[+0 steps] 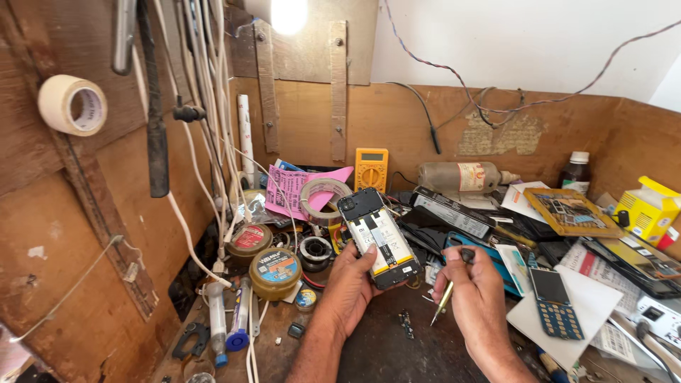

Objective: The person holds a disassembled smartphone and uses a small metal tool to adjust internal components near the battery. They repeatedly probe and reposition parts while keeping the device open on a cluttered workbench.

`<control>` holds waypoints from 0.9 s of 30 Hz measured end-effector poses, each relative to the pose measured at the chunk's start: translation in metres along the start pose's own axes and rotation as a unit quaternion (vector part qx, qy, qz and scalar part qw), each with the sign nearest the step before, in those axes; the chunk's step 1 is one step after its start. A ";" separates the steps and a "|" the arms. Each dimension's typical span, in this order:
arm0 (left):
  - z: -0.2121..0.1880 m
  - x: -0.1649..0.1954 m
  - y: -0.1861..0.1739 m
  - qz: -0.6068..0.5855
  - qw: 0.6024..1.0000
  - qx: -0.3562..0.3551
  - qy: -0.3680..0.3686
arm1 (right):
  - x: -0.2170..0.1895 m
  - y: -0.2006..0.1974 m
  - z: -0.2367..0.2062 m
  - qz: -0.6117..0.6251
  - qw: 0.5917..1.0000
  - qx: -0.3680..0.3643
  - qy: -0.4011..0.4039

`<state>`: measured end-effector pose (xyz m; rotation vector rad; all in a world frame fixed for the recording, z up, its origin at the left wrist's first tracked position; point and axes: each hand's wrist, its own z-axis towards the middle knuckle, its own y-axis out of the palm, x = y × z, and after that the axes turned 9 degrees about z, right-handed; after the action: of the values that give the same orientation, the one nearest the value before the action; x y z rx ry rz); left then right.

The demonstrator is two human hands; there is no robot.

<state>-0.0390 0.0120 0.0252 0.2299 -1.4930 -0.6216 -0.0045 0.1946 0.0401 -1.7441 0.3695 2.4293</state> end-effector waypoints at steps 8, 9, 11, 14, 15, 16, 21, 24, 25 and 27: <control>0.004 -0.006 -0.004 -0.025 0.998 0.018 0.060 | -0.016 0.007 -0.006 0.040 0.992 -0.020 0.115; 0.004 -0.007 -0.005 -0.022 0.997 0.020 0.065 | -0.016 0.008 -0.007 0.046 0.990 -0.029 0.130; 0.004 -0.006 -0.006 -0.013 0.997 0.022 0.076 | -0.015 0.011 -0.008 0.051 0.986 -0.045 0.153; 0.001 -0.004 -0.005 -0.020 0.996 0.011 0.082 | -0.011 0.012 -0.007 0.051 0.981 -0.062 0.174; 0.001 -0.003 -0.005 -0.012 0.997 0.015 0.079 | -0.011 0.011 -0.003 0.057 0.980 -0.066 0.176; 0.000 -0.001 -0.004 -0.004 0.997 0.019 0.077 | -0.010 0.009 0.001 0.064 0.979 -0.071 0.178; -0.005 0.008 -0.001 -0.001 0.999 0.013 0.031 | -0.018 -0.007 0.027 0.073 0.981 -0.043 0.175; -0.007 0.016 0.000 -0.039 0.999 -0.018 0.011 | -0.025 -0.017 0.042 0.088 0.975 -0.061 0.196; -0.008 0.018 0.000 -0.068 0.997 -0.042 0.006 | -0.026 -0.020 0.046 0.094 0.972 -0.070 0.203; -0.009 0.023 -0.001 -0.107 0.992 -0.073 -0.002 | -0.026 -0.024 0.053 0.103 0.967 -0.073 0.223</control>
<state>-0.0310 -0.0027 0.0440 0.2770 -1.4298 -0.9012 -0.0386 0.2335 0.0782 -2.4350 0.4444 2.2151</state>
